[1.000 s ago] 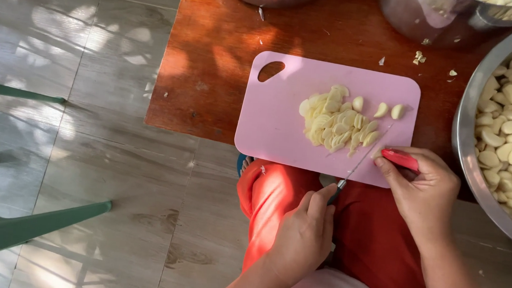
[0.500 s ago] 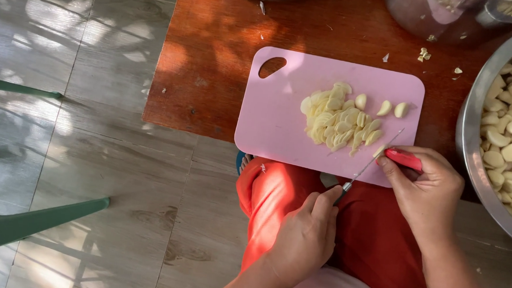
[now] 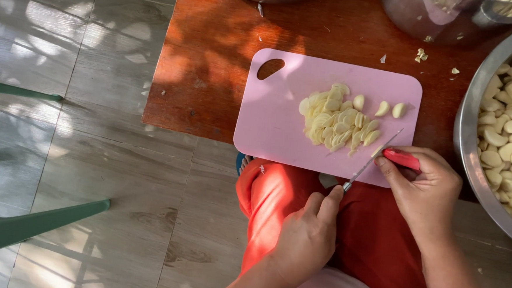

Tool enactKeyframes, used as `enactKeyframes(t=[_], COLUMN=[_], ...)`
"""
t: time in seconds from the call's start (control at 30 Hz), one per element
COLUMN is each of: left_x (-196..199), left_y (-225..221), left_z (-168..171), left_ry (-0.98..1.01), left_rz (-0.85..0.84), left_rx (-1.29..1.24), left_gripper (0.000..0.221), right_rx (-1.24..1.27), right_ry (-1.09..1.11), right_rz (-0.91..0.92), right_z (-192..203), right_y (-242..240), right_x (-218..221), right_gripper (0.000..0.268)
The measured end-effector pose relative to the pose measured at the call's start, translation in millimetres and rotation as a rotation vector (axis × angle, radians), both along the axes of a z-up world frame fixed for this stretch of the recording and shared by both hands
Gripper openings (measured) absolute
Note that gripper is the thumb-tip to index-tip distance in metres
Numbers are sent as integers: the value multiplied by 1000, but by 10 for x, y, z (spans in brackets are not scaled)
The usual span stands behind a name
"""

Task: Slicing peeled garlic cloves into thin pieces on a pink cutting board using a small knife.

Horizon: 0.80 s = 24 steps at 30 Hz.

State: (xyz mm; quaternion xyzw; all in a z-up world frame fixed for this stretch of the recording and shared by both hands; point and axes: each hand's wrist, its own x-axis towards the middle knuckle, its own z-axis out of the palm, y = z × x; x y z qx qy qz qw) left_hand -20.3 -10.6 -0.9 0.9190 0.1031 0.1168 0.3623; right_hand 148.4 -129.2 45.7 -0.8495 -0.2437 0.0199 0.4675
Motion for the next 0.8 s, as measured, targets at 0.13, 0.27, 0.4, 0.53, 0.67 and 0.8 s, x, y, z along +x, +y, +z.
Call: enactKeyframes(t=[0.13,0.27,0.4,0.53,0.67,0.8], left_x=[16,18,70,36,94,197], left_y=[-9,19,18,39,40,-18], left_z=[-48,9,19,24,34,-1], left_ry=[30,19,45,68,33,27], left_rz=[-3,-12,-12,-27,-15,-4], left_rx=[-48,-71,-143,-79,-36,0], left_gripper=[62,64,59,77,71,65], right_rx=[10,7,-2,-17,17,3], right_ry=[0,-15,-56,-74,-38,-40], right_rz=[-6,4,20,15,14,9], right_z=[-20,-12,24,-3,-41,-2], right_y=[-7,-16,7,-5,-15,1], right_x=[2,15,4,21,18,6], right_gripper=[19,18,18,18,17,16])
